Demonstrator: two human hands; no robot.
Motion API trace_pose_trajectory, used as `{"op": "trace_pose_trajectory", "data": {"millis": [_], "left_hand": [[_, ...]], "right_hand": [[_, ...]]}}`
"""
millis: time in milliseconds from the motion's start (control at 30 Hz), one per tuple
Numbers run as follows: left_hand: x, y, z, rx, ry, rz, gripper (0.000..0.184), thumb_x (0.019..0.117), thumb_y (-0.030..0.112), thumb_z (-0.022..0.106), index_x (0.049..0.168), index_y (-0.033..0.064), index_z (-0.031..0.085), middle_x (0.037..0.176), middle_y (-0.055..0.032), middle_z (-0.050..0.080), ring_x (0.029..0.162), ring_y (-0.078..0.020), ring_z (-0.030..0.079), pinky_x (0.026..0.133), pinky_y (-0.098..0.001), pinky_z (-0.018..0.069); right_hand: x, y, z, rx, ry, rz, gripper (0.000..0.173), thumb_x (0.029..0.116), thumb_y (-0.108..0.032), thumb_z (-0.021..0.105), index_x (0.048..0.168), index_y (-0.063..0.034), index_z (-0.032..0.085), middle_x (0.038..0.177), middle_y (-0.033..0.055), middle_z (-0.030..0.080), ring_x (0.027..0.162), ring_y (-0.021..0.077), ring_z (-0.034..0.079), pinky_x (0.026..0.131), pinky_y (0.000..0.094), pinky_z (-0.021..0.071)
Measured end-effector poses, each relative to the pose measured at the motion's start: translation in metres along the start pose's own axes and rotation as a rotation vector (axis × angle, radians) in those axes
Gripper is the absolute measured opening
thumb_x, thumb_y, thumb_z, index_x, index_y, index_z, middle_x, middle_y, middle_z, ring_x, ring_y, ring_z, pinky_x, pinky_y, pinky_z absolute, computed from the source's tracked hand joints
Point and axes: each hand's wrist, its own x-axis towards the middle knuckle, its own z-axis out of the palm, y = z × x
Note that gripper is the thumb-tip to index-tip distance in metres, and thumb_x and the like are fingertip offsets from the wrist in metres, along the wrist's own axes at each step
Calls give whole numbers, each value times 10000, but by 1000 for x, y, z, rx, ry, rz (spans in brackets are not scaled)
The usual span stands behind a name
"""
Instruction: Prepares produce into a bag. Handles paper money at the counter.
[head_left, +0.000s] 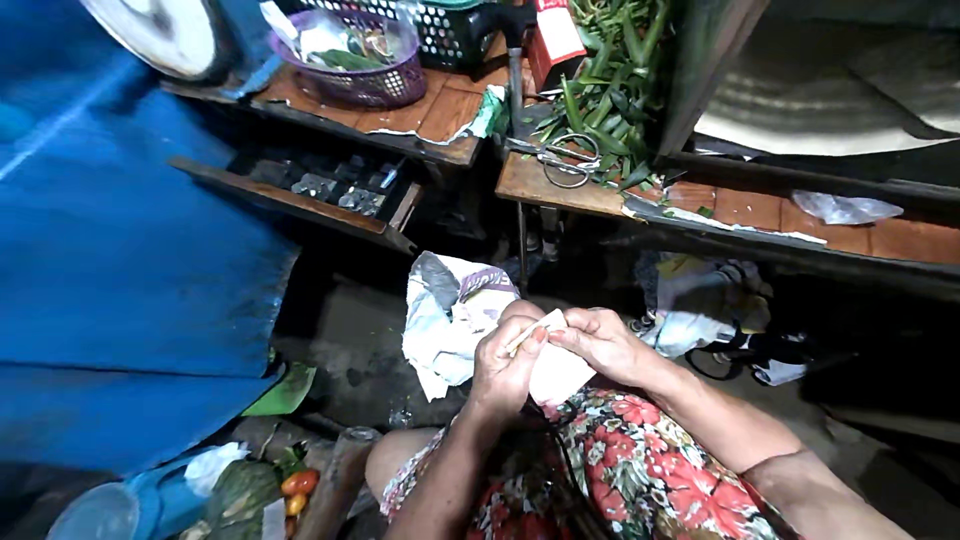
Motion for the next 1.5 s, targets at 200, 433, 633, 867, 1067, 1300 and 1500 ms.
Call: {"op": "trace_pose_trajectory", "data": {"millis": [200, 433, 633, 867, 1067, 1300, 1500], "left_hand": [[-1, 2, 1, -96, 28, -30, 164, 1040, 162, 560, 933, 80, 655, 825, 84, 657, 764, 18, 630, 713, -190, 552], [0, 9, 3, -90, 54, -237, 216, 990, 54, 580, 1191, -26, 577, 1046, -4, 714, 936, -68, 701, 841, -265, 604], [0, 11, 3, -93, 22, -335, 194, 1014, 29, 512, 1195, 7, 578, 1028, 45, 732, 950, -41, 706, 877, -239, 595], [2, 13, 5, -70, 80, -261, 161, 996, 14, 544, 1146, 38, 599, 988, 78, 734, 913, -26, 708, 847, -218, 599], [2, 15, 5, -252, -15, -395, 318, 885, 94, 692, 1184, 45, 596, 1017, 11, 738, 914, -94, 721, 816, -264, 619], [8, 17, 20, -498, -93, -516, 330, 977, 217, 649, 1253, 36, 638, 1173, -77, 739, 1055, -164, 722, 898, -319, 613], [22, 10, 7, -564, -61, -443, 333, 1078, 212, 412, 1344, 55, 538, 1063, -109, 752, 1020, -259, 733, 931, -409, 605]], "right_hand": [[2, -1, 1, -37, -16, -54, 273, 1067, -216, 540, 928, -35, 690, 824, -46, 669, 746, -35, 620, 689, 166, 527], [4, 6, 2, -42, 92, -43, 262, 1064, -170, 522, 956, -6, 694, 849, -12, 678, 768, -12, 627, 719, 189, 533], [6, 4, 0, -50, 130, -31, 282, 1059, -166, 529, 884, 17, 655, 762, 1, 611, 697, -1, 568, 663, 186, 475], [-2, 8, -8, -1, 98, 17, 238, 1037, -162, 573, 1008, 45, 689, 836, 12, 656, 723, -13, 581, 678, 174, 489], [-11, 3, -12, -13, 15, 0, 232, 1021, -125, 563, 878, 31, 657, 782, 14, 606, 692, 9, 544, 644, 194, 447], [-22, 2, -24, -25, -33, 70, 248, 1050, -130, 545, 1022, 72, 686, 880, 86, 667, 716, 60, 606, 662, 228, 516], [-48, 36, -52, -50, 145, 348, 307, 1086, -191, 486, 1159, 34, 682, 877, 80, 680, 728, 66, 618, 694, 233, 528]]}}
